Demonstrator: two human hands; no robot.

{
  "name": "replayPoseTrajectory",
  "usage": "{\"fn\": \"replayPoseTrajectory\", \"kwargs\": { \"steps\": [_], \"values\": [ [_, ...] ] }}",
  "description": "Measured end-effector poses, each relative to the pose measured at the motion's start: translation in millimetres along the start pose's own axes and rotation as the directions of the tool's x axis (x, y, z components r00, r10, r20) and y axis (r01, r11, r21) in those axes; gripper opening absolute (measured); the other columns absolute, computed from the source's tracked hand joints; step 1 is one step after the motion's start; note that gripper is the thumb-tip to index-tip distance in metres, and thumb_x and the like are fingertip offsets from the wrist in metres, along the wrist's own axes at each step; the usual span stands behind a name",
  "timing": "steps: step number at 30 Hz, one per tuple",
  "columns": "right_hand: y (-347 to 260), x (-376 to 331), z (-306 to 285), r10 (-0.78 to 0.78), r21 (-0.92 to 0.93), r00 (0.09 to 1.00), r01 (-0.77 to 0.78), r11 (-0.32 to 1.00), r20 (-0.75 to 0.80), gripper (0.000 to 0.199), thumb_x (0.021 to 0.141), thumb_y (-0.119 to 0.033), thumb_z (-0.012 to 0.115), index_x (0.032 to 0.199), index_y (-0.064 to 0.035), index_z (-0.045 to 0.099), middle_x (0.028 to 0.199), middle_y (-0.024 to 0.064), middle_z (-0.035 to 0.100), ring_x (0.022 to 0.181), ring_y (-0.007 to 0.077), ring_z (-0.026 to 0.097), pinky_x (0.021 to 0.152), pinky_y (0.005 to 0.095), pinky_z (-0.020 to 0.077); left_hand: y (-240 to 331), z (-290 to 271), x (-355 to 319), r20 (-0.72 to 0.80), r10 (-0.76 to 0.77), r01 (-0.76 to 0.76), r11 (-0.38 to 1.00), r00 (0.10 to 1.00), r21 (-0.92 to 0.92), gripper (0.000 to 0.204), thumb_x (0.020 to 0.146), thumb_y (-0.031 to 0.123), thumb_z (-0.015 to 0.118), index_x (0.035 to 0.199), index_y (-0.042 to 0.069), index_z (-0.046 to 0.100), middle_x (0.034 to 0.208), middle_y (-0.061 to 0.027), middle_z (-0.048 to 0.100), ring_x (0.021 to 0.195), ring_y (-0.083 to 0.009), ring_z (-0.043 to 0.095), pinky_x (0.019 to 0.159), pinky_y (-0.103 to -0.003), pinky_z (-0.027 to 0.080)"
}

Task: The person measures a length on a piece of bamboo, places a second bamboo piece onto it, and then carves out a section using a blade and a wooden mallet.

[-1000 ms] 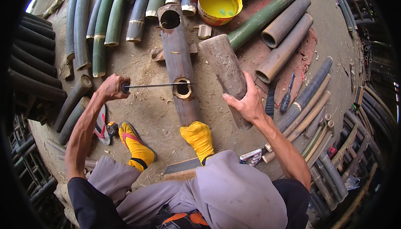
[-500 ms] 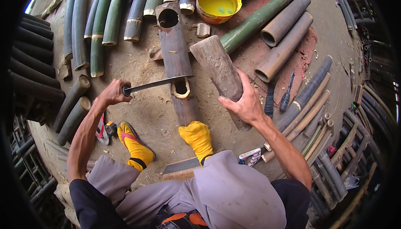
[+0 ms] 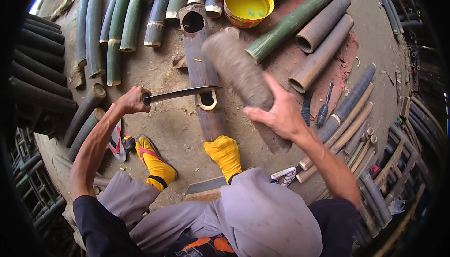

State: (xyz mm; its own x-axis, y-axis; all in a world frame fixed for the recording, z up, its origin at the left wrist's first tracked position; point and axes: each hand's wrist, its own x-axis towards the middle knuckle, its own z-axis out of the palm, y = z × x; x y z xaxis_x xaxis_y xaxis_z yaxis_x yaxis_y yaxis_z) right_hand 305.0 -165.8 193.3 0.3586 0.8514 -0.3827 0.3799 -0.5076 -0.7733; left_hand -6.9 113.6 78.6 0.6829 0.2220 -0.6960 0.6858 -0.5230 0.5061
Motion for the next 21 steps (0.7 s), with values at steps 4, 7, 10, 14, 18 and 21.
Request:
{"fn": "replayPoseTrajectory", "kwargs": {
  "steps": [4,7,10,14,18,21],
  "values": [
    [40.1,-30.3,45.3,-0.180,0.179,0.877,0.284,0.942,-0.445,0.079,0.072,-0.038,0.074,0.130,0.0041,0.041,0.108,0.0193,0.059,0.099,0.0261,0.057,0.093,0.0379,0.0434,2.8,1.4,10.0,0.009,0.020,-0.020,1.000,1.000,0.009,0.033,0.060,0.019,0.068,0.082,-0.005,0.065,0.065,-0.0158,0.063,0.061,-0.0264,0.063,0.062,-0.037,0.051],
    [61.3,-26.7,29.5,0.314,0.102,0.906,-0.354,0.930,0.285,0.083,0.070,-0.043,0.076,0.129,0.0055,0.042,0.113,0.0202,0.060,0.103,0.0266,0.058,0.092,0.0364,0.0443,3.5,-5.9,7.6,0.066,0.017,-0.016,1.000,0.998,-0.021,0.033,0.060,0.018,0.069,0.083,-0.006,0.065,0.063,-0.0147,0.062,0.055,-0.0224,0.062,0.057,-0.036,0.051],
    [15.4,-20.3,9.2,0.167,0.261,0.973,-0.204,0.944,0.159,0.080,0.071,-0.042,0.075,0.128,0.0051,0.043,0.112,0.0211,0.060,0.103,0.0262,0.058,0.092,0.0359,0.0446,-4.5,-6.9,-0.5,0.095,-0.044,0.048,0.998,0.994,-0.040,0.029,0.062,0.016,0.070,0.080,-0.006,0.065,0.060,-0.0111,0.062,0.053,-0.0185,0.061,0.053,-0.034,0.050],
    [37.6,-38.1,59.1,-0.021,0.371,0.957,0.132,0.919,-0.288,0.076,0.072,-0.039,0.074,0.127,0.0055,0.045,0.113,0.0201,0.060,0.105,0.0247,0.057,0.091,0.0365,0.0448,6.4,-12.1,6.8,0.162,-0.042,0.054,0.996,0.986,-0.072,0.027,0.063,0.015,0.070,0.078,-0.006,0.064,0.059,-0.0100,0.062,0.052,-0.0174,0.060,0.052,-0.034,0.050],
    [33.1,-28.5,36.3,0.210,0.087,0.947,-0.236,0.968,0.241,0.082,0.069,-0.042,0.075,0.128,0.0063,0.044,0.112,0.0220,0.061,0.104,0.0281,0.059,0.092,0.0374,0.0447,-1.8,-13.2,4.9,0.186,-0.097,0.116,0.989,0.978,-0.091,0.027,0.061,0.015,0.071,0.078,-0.004,0.065,0.061,-0.0120,0.062,0.054,-0.0205,0.062,0.053,-0.035,0.050],
    [38.1,-31.0,40.3,0.104,0.230,0.994,-0.097,0.968,-0.017,0.077,0.071,-0.039,0.074,0.127,0.0052,0.045,0.111,0.0208,0.061,0.103,0.0275,0.060,0.091,0.0374,0.0456,-1.8,2.3,0.8,-0.011,-0.050,0.050,0.999,0.999,0.009,0.031,0.059,0.020,0.072,0.080,-0.003,0.067,0.068,-0.0149,0.066,0.062,-0.0245,0.065,0.061,-0.037,0.052]
  ]
}}
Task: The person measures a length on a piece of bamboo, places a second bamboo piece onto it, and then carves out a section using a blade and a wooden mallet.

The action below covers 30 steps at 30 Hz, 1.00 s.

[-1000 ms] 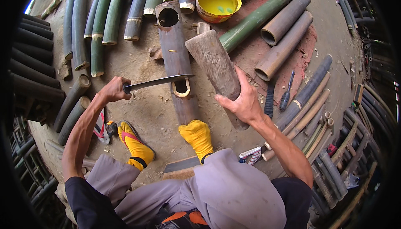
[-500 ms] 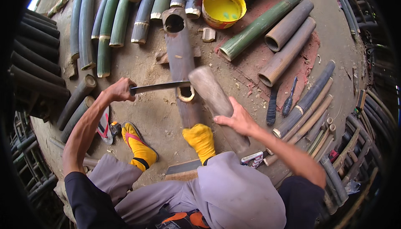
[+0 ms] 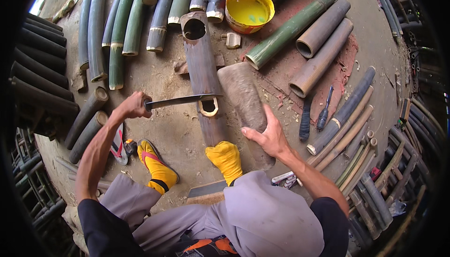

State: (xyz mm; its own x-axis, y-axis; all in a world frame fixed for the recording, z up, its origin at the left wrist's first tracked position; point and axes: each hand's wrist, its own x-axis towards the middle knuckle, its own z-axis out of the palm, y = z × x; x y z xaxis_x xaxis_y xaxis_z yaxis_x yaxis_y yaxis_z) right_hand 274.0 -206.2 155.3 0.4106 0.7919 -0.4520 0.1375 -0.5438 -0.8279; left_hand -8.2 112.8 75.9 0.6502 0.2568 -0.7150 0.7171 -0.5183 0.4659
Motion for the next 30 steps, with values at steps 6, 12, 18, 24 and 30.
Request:
{"fn": "replayPoseTrajectory", "kwargs": {
  "steps": [6,12,18,24,30],
  "values": [
    [12.2,2.6,4.4,-0.021,0.025,0.991,0.025,0.999,-0.133,0.074,0.071,-0.035,0.073,0.127,0.0047,0.046,0.111,0.0149,0.059,0.100,0.0223,0.057,0.091,0.0330,0.0431,-23.9,97.0,-21.2,-0.442,0.037,-0.053,0.998,0.896,-0.023,0.031,0.064,0.022,0.071,0.088,0.005,0.064,0.077,-0.0163,0.067,0.073,-0.0350,0.066,0.069,-0.042,0.052],
    [35.3,-24.0,6.8,-0.051,-0.082,0.970,0.032,0.996,-0.237,0.074,0.070,-0.033,0.074,0.128,0.0036,0.045,0.107,0.0150,0.061,0.095,0.0218,0.058,0.087,0.0329,0.0452,4.7,66.4,-37.6,-0.620,0.407,-0.154,0.894,0.671,0.420,0.028,0.065,0.009,0.070,0.088,0.008,0.055,0.085,-0.0074,0.059,0.082,-0.0249,0.058,0.079,-0.038,0.045],
    [46.9,-39.4,14.3,-0.207,-0.255,0.969,0.167,0.952,-0.138,0.080,0.066,-0.025,0.078,0.132,0.0022,0.042,0.109,0.0235,0.061,0.096,0.0316,0.066,0.081,0.0377,0.0527,-10.2,72.5,-39.4,-0.354,0.410,-0.202,0.844,0.841,0.496,0.022,0.072,0.008,0.063,0.089,0.007,0.049,0.078,-0.0077,0.057,0.078,-0.0260,0.061,0.070,-0.039,0.046],
    [38.9,-25.7,5.1,-0.713,-0.297,0.607,0.794,0.530,0.351,0.079,0.065,-0.036,0.078,0.131,-0.0038,0.049,0.101,0.0205,0.059,0.086,0.0342,0.064,0.074,0.0399,0.0534,-13.9,64.6,-35.8,-0.268,0.374,-0.226,0.863,0.888,0.452,0.020,0.073,0.009,0.062,0.087,0.007,0.048,0.077,-0.0088,0.057,0.076,-0.0271,0.061,0.067,-0.040,0.046],
    [24.6,-2.4,0.4,-0.642,-0.247,0.462,0.883,0.400,0.612,0.083,0.063,-0.050,0.073,0.132,-0.0094,0.051,0.099,0.0163,0.056,0.082,0.0282,0.060,0.072,0.0364,0.0502,-10.3,61.7,-38.9,-0.248,0.350,-0.223,0.877,0.903,0.426,0.020,0.073,0.009,0.061,0.087,0.007,0.047,0.077,-0.0101,0.057,0.075,-0.0293,0.061,0.068,-0.041,0.047]
  ]
}}
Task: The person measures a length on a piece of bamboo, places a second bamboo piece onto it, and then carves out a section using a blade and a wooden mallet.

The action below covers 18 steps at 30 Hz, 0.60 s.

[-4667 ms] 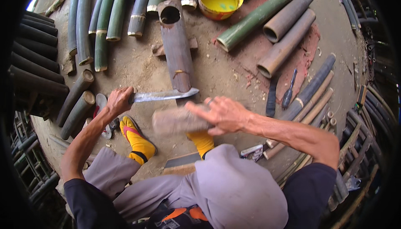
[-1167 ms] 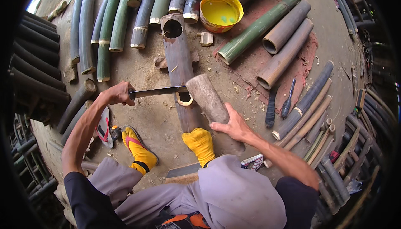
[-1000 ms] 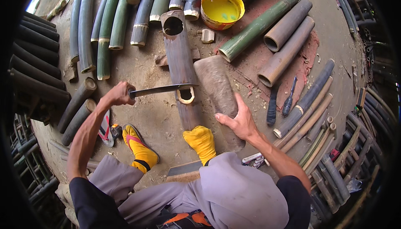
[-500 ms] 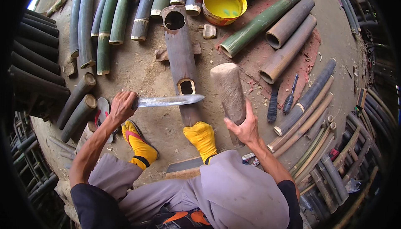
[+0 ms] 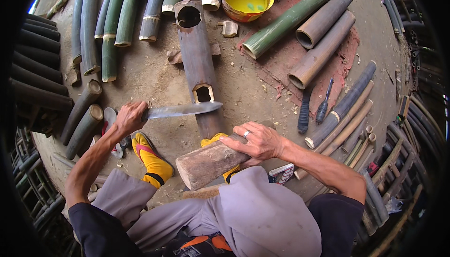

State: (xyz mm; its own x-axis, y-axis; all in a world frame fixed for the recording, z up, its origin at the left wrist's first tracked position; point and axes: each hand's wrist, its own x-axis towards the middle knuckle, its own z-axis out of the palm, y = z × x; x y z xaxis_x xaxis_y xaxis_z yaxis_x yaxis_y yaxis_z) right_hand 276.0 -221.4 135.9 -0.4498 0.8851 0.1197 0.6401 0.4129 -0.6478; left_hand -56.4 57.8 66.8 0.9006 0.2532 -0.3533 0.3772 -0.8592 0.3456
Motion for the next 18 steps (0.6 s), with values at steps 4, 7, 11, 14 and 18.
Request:
{"fn": "replayPoseTrajectory", "kwargs": {
  "steps": [4,7,11,14,18],
  "values": [
    [2.5,-1.3,0.6,0.052,0.008,0.998,-0.052,0.999,0.030,0.092,0.057,-0.051,0.076,0.134,-0.0086,0.050,0.099,0.0165,0.057,0.081,0.0278,0.060,0.071,0.0371,0.0502,5.1,-6.2,-9.0,0.020,-0.012,0.012,1.000,1.000,0.006,0.020,0.073,0.009,0.062,0.087,0.007,0.047,0.077,-0.0101,0.057,0.075,-0.0295,0.061,0.068,-0.041,0.047],
    [2.7,-1.8,2.6,0.090,-0.007,0.995,-0.090,0.996,0.031,0.095,0.054,-0.050,0.078,0.134,-0.0076,0.049,0.098,0.0156,0.057,0.081,0.0275,0.060,0.070,0.0380,0.0505,4.9,-9.2,-10.0,0.030,-0.021,0.022,1.000,0.999,-0.013,0.021,0.072,0.008,0.062,0.087,0.006,0.047,0.076,-0.0109,0.057,0.074,-0.0314,0.061,0.067,-0.042,0.048],
    [2.5,3.1,2.9,0.007,0.017,1.000,-0.007,1.000,0.001,0.096,0.055,-0.045,0.081,0.136,-0.0072,0.047,0.099,0.0158,0.057,0.080,0.0288,0.060,0.071,0.0396,0.0511,-1.1,-6.7,-8.2,0.076,-0.040,0.043,0.998,0.996,-0.042,0.021,0.072,0.007,0.061,0.087,0.005,0.047,0.074,-0.0135,0.058,0.071,-0.0360,0.061,0.063,-0.046,0.048],
    [28.9,-1.6,17.5,0.131,-0.074,0.988,-0.126,0.989,0.082,0.098,0.057,-0.043,0.081,0.139,-0.0073,0.042,0.099,0.0177,0.057,0.080,0.0313,0.060,0.071,0.0407,0.0516,-1.3,-11.2,-0.2,0.114,-0.026,0.033,0.998,0.993,-0.059,0.021,0.071,0.006,0.061,0.088,0.005,0.047,0.074,-0.0154,0.058,0.071,-0.0382,0.060,0.062,-0.047,0.049],
    [27.9,9.8,20.5,0.224,-0.115,0.960,-0.207,0.972,0.167,0.099,0.059,-0.042,0.081,0.142,-0.0110,0.037,0.097,0.0172,0.055,0.081,0.0323,0.060,0.072,0.0418,0.0521,-0.9,-11.5,-0.8,0.113,-0.047,0.052,0.998,0.993,-0.045,0.022,0.070,0.005,0.062,0.087,0.004,0.047,0.076,-0.0158,0.059,0.072,-0.0378,0.061,0.063,-0.046,0.048]
  ]
}}
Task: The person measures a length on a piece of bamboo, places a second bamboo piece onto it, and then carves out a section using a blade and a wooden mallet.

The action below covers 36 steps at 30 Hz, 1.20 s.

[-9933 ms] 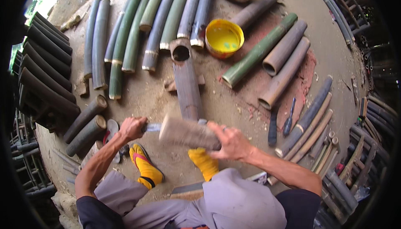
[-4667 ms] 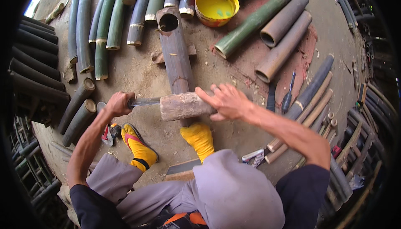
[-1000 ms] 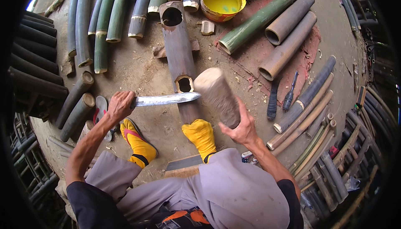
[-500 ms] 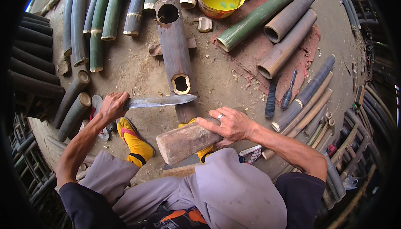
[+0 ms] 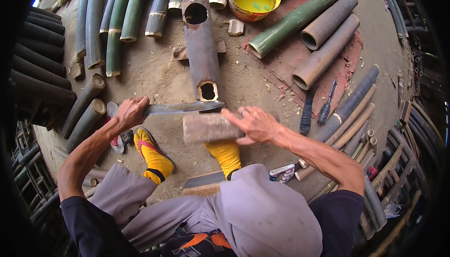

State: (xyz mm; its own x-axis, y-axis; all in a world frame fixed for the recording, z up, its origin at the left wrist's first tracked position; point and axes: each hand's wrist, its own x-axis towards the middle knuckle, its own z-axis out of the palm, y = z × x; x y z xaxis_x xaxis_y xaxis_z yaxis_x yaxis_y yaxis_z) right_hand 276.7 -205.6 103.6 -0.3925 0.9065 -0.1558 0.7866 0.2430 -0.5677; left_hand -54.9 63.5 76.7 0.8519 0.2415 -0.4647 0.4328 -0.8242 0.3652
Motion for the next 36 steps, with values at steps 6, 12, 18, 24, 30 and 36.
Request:
{"fn": "replayPoseTrajectory", "kwargs": {
  "steps": [6,12,18,24,30,36],
  "values": [
    [12.7,0.9,-4.6,-0.140,0.034,0.990,0.140,0.990,0.007,0.088,0.063,-0.037,0.079,0.138,-0.0130,0.040,0.092,0.0162,0.057,0.081,0.0317,0.061,0.070,0.0409,0.0523,-0.4,5.4,4.1,-0.037,-0.002,0.004,0.999,0.999,0.037,0.023,0.069,0.004,0.062,0.087,0.004,0.048,0.076,-0.0153,0.059,0.073,-0.0367,0.061,0.064,-0.045,0.048],
    [-27.2,7.8,-16.9,-0.331,0.057,0.940,0.336,0.940,-0.080,0.075,0.071,-0.031,0.072,0.137,-0.0124,0.043,0.093,0.0165,0.060,0.077,0.0291,0.063,0.064,0.0383,0.0532,-5.3,10.7,-2.3,-0.087,0.026,-0.019,0.996,0.996,0.083,0.019,0.072,0.004,0.058,0.088,0.005,0.049,0.077,-0.0121,0.058,0.074,-0.0306,0.062,0.068,-0.041,0.048],
    [0.6,22.1,-17.6,0.126,-0.153,0.989,-0.113,0.982,0.079,0.092,0.066,-0.042,0.080,0.139,-0.0061,0.036,0.099,0.0188,0.060,0.085,0.0342,0.063,0.066,0.0422,0.0532,0.2,10.5,-0.4,-0.117,0.026,-0.012,0.993,0.993,0.121,0.017,0.072,0.005,0.058,0.086,0.006,0.049,0.077,-0.0103,0.058,0.075,-0.0288,0.061,0.068,-0.041,0.047],
    [12.9,3.1,-0.8,-0.008,-0.095,0.995,-0.001,0.995,-0.100,0.092,0.060,-0.037,0.083,0.137,-0.0089,0.040,0.092,0.0187,0.057,0.080,0.0330,0.061,0.069,0.0421,0.0520,1.6,14.0,4.7,-0.136,-0.025,0.033,0.998,0.990,0.058,0.025,0.066,0.004,0.064,0.086,0.006,0.049,0.077,-0.0134,0.057,0.074,-0.0344,0.060,0.067,-0.043,0.046],
    [-4.6,3.3,-15.5,0.412,0.262,0.880,-0.351,0.899,-0.235,0.092,0.064,-0.033,0.081,0.138,-0.0017,0.036,0.117,0.0278,0.057,0.101,0.0401,0.062,0.088,0.0431,0.0521,-13.9,-73.3,35.2,0.557,-0.072,0.398,0.775,0.827,-0.491,0.030,0.058,0.014,0.077,0.081,0.000,0.065,0.070,-0.0061,0.065,0.060,-0.0152,0.062,0.056,-0.031,0.051],
    [13.1,-19.3,-41.1,0.710,0.507,0.612,-0.515,0.692,-0.348,0.081,0.067,-0.026,0.077,0.132,0.0026,0.039,0.110,0.0237,0.062,0.102,0.0314,0.063,0.090,0.0387,0.0493,-14.0,-52.1,38.7,-0.169,-0.312,0.092,0.674,0.935,-0.733,0.027,0.067,0.012,0.075,0.086,-0.001,0.060,0.070,-0.0046,0.060,0.060,-0.0111,0.059,0.057,-0.025,0.049]
  ]
}}
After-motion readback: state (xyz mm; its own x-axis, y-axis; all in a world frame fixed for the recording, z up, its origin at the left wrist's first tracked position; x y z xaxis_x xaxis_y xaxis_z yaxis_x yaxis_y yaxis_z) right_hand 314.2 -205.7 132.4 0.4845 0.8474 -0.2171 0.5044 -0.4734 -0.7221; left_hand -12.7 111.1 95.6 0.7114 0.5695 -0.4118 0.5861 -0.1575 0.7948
